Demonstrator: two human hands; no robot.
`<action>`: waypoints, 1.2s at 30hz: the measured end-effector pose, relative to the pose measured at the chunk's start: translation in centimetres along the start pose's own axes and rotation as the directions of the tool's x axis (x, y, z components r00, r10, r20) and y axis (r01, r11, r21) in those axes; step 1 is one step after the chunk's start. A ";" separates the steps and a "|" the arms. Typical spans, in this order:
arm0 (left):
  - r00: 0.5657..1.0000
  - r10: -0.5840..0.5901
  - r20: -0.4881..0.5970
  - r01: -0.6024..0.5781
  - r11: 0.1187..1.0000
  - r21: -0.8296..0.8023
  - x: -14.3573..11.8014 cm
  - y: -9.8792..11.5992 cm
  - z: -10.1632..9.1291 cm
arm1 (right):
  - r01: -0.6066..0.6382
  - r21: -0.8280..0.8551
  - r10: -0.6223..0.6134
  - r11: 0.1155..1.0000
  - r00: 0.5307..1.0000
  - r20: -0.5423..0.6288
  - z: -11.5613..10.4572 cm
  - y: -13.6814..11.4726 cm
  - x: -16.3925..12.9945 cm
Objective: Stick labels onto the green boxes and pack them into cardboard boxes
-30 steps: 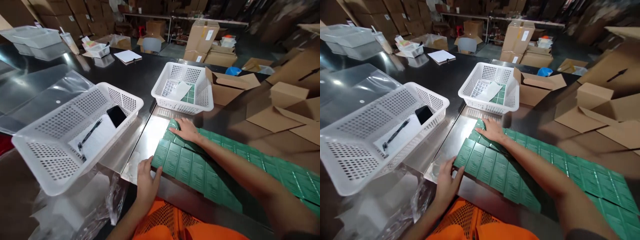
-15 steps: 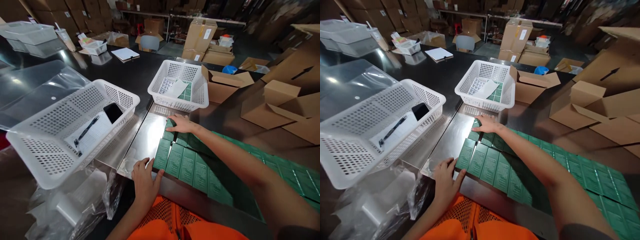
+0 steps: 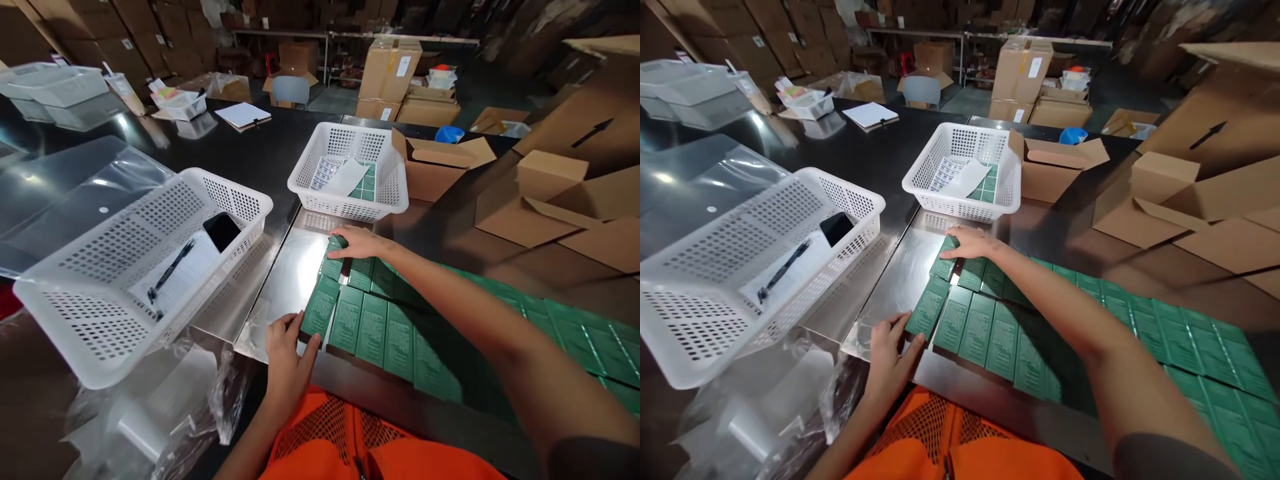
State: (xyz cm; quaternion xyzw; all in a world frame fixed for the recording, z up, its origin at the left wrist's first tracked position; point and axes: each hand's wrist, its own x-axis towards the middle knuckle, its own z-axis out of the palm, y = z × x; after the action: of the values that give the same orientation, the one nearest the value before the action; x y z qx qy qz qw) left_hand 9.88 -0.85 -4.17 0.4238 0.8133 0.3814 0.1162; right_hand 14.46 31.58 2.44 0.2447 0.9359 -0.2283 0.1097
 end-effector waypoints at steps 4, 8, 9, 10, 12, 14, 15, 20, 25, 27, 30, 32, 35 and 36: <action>0.994 -0.103 0.043 0.110 0.976 -0.190 0.5 0.7 -0.8 | 0.041 0.036 -0.041 0.999 0.999 0.002 -0.6 0.8 -0.1; 0.988 -0.151 -0.014 0.145 0.968 -0.206 1.1 0.7 -1.2 | 0.101 0.093 -0.096 0.991 0.994 -0.054 -0.6 1.4 0.0; 0.990 -0.125 -0.067 0.111 0.977 -0.182 1.2 0.4 -1.4 | 0.117 0.114 -0.109 0.987 0.991 -0.078 -0.5 1.4 0.1; 0.988 -0.085 -0.132 0.066 0.988 -0.140 1.2 0.1 -1.6 | 0.137 0.136 -0.123 0.981 0.987 -0.104 -0.3 1.3 0.1; 0.968 0.012 -0.249 -0.017 1.000 -0.016 1.2 -0.5 -2.1 | 0.180 0.180 -0.154 0.967 0.976 -0.151 0.2 0.8 0.4; 0.947 0.075 -0.312 -0.051 0.995 0.084 1.1 -1.2 -2.7 | 0.246 0.202 -0.211 0.948 0.961 -0.180 0.9 0.1 0.9; 0.942 0.087 -0.323 -0.052 0.992 0.114 1.0 -1.4 -2.9 | 0.287 0.193 -0.252 0.938 0.949 -0.190 1.1 -0.3 1.2; 0.941 0.107 -0.320 -0.053 0.983 0.174 0.8 -2.0 -3.7 | 0.425 0.111 -0.397 0.898 0.894 -0.207 1.4 -1.8 3.2; 0.940 0.155 -0.305 -0.100 0.977 0.189 0.9 -2.1 -3.6 | 0.458 0.096 -0.442 0.884 0.884 -0.151 0.4 -1.9 4.0; 0.938 0.154 -0.310 -0.097 0.977 0.191 1.0 -2.1 -3.5 | 0.462 0.088 -0.451 0.882 0.884 -0.123 0.1 -1.9 4.1; 0.947 0.123 -0.298 -0.071 0.981 0.180 1.0 -2.1 -3.5 | 0.463 0.084 -0.456 0.882 0.886 -0.085 -0.2 -1.9 3.8; 0.950 0.089 -0.300 -0.035 0.983 0.182 0.7 -1.8 -3.7 | 0.463 0.087 -0.457 0.882 0.886 -0.075 -0.6 -1.8 3.2; 0.927 0.026 -0.375 0.046 0.982 0.182 -0.6 -1.0 -4.1 | 0.425 0.076 -0.418 0.902 0.904 -0.095 -1.9 -0.7 1.4; 0.929 -0.009 -0.371 0.069 0.987 0.148 -1.1 -0.6 -4.1 | 0.394 0.067 -0.388 0.917 0.917 -0.093 -2.4 0.0 0.6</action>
State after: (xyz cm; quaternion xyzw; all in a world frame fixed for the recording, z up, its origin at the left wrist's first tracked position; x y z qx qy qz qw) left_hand 8.13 -4.05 -1.92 0.3361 0.8566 0.3860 -0.0652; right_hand 13.73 32.97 4.33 0.0658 0.9590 -0.2751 0.0150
